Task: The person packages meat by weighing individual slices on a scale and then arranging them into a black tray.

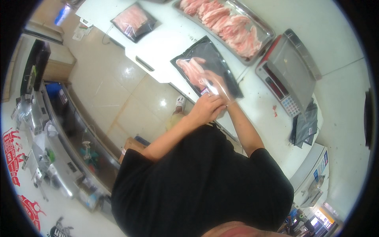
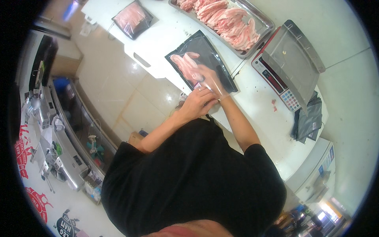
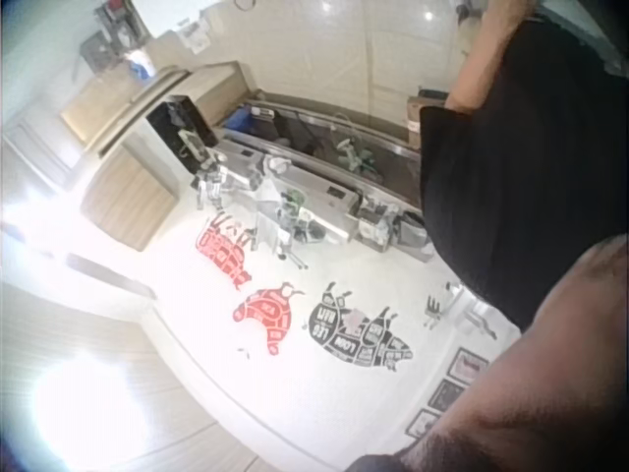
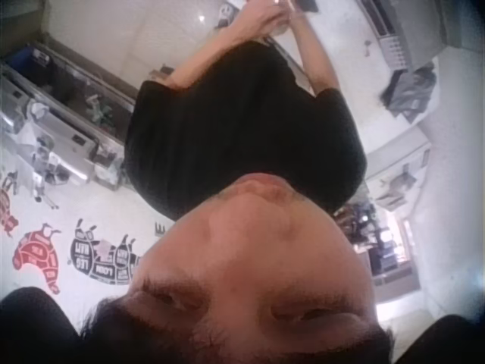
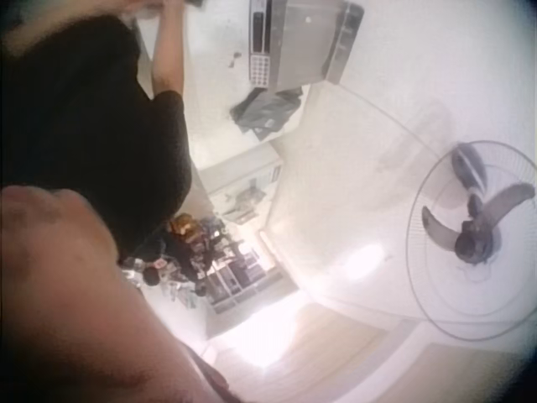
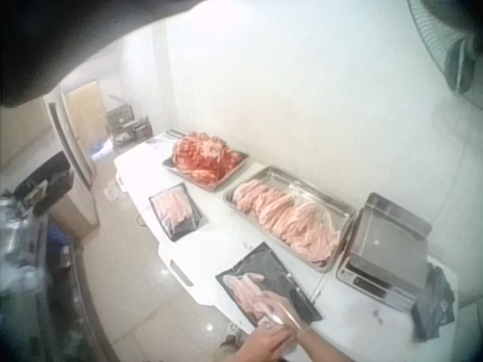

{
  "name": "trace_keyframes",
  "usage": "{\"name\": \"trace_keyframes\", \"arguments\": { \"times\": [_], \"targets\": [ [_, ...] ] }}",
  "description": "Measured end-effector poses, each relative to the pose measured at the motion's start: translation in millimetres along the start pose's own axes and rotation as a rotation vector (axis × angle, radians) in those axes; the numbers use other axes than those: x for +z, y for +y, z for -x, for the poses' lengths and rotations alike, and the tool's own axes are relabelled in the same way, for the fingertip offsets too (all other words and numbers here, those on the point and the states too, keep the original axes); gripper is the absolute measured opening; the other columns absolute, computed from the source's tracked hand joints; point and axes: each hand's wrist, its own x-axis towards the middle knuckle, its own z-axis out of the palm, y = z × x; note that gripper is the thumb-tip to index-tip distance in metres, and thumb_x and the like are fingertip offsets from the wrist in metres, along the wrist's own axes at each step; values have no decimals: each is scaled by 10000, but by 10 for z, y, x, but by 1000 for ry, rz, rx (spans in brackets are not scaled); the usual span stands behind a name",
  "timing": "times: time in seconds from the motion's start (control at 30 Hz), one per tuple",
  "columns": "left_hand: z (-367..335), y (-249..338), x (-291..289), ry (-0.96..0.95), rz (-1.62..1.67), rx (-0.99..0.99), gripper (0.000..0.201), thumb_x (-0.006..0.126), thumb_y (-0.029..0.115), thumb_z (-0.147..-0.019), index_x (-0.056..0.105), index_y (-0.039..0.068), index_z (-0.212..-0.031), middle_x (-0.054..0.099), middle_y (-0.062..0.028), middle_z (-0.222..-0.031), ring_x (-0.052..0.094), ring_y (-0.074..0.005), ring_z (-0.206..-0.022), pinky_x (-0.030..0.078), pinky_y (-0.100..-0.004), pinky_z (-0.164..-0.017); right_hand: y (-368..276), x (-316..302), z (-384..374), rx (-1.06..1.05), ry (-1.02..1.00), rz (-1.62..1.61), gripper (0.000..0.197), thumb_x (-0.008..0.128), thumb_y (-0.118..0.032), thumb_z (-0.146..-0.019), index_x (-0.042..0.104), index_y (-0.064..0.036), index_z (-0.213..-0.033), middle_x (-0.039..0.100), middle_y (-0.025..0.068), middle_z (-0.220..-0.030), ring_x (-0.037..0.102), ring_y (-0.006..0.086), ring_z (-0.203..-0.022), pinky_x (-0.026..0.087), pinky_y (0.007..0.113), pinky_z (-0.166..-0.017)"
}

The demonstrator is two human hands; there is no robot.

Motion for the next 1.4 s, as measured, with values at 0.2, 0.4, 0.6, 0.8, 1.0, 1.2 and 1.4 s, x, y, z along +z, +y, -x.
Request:
{"name": "trace_keyframes", "arguments": {
  "times": [0.2, 0.4, 0.6, 0.8, 1.0, 1.2, 1.4],
  "targets": [
    [69, -36, -174, -13, -29, -132, 175, 826, 147, -856, 726, 59, -970, 693, -77, -914, 649, -285, -883, 519, -410, -794, 99, -69, -19, 241, 50, -74, 318, 705, -183, -985, 737, -27, -1260, 714, 152, -1262, 680, 259, -1183, 519, 348, -1020],
    [295, -235, -338, 27, -24, -199, 122, 812, 124, -865, 728, 43, -900, 686, -86, -849, 647, -285, -820, 515, -403, -731, -70, 111, -553, 93, 84, 60, 333, 752, -126, -972, 716, 15, -1271, 705, 149, -1355, 658, 175, -1192, 519, 307, -1007],
    [453, -249, -406, -22, -29, -257, 97, 794, 98, -878, 728, 28, -894, 691, -107, -835, 650, -291, -802, 524, -408, -736, 144, 190, -830, 263, 34, -192, 333, 684, -232, -1027, 730, -37, -1294, 734, 110, -1323, 676, 151, -1186, 514, 304, -1028],
    [521, -245, -393, -20, 2, -298, 93, 779, 106, -890, 723, 31, -892, 699, -119, -856, 655, -318, -826, 526, -426, -757, 121, 259, -683, -191, 40, 471, 398, 660, -185, -992, 666, 19, -1334, 609, 205, -1454, 574, 354, -1345, 450, 432, -1135],
    [527, -354, -533, -26, -25, -345, 93, 773, 112, -893, 725, 32, -901, 694, -128, -858, 663, -333, -854, 529, -439, -775, 184, 262, -701, -385, -49, 594, 514, 597, -187, -993, 520, 84, -1423, 544, 311, -1432, 496, 489, -1346, 395, 518, -1175],
    [355, -755, -806, 120, -32, -338, 73, 787, 67, -886, 733, 25, -911, 718, -110, -877, 675, -286, -858, 524, -403, -774, 35, 266, -806, -362, -163, 655, 561, 651, -208, -937, 538, -108, -1478, 554, 279, -1394, 475, 477, -1388, 367, 534, -1202],
    [-362, -1752, -1228, 180, -275, -174, 64, 766, 95, -895, 755, 52, -942, 714, -106, -930, 643, -322, -934, 491, -433, -862, -42, 304, -794, -91, -135, 651, 450, 639, -203, -958, 621, -114, -1399, 541, 194, -1452, 455, 404, -1430, 366, 556, -1198]
  ]
}}
